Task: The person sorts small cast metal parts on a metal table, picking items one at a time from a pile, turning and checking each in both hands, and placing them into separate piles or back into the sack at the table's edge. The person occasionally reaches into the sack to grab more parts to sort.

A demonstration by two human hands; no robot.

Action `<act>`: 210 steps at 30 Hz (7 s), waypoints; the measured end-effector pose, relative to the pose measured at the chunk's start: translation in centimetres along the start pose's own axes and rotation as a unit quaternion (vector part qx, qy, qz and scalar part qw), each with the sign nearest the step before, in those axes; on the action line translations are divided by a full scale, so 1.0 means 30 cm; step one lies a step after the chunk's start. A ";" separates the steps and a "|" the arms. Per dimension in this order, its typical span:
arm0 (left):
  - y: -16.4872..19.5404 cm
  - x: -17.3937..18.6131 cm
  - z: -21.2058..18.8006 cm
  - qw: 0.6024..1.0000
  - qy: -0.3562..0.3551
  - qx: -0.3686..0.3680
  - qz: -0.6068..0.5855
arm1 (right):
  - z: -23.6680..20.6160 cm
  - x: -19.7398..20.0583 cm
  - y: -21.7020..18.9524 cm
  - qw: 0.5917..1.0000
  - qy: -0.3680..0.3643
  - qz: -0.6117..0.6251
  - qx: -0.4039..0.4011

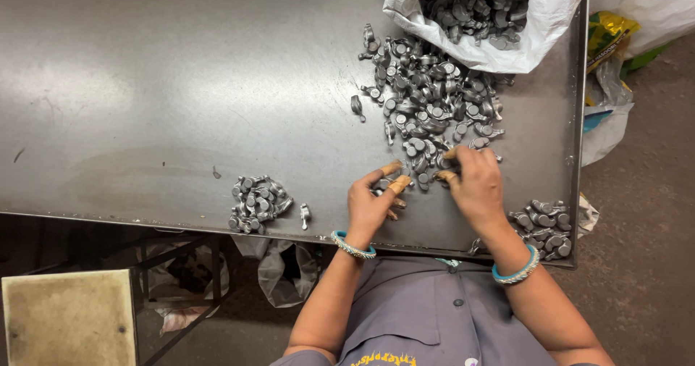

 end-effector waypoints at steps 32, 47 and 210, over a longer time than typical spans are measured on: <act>-0.097 -0.109 -0.031 0.864 -0.180 0.207 -0.423 | -0.082 0.103 0.048 0.999 -0.027 0.014 -0.021; -0.166 -0.100 -0.006 0.835 -0.189 0.204 -0.475 | -0.179 0.070 0.147 0.976 -0.044 0.124 -0.172; -0.157 -0.227 -0.011 0.876 -0.193 0.252 -0.363 | 0.004 0.081 0.116 0.999 0.015 0.012 -0.046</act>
Point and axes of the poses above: each hand's wrist, its own z-axis towards the middle knuckle, its own x-axis out of the back of the hand, y = z × x, the point moved 2 cm from there along z, towards the middle knuckle, and after that the axes turned 5 degrees about -z, right-handed, at the moved point
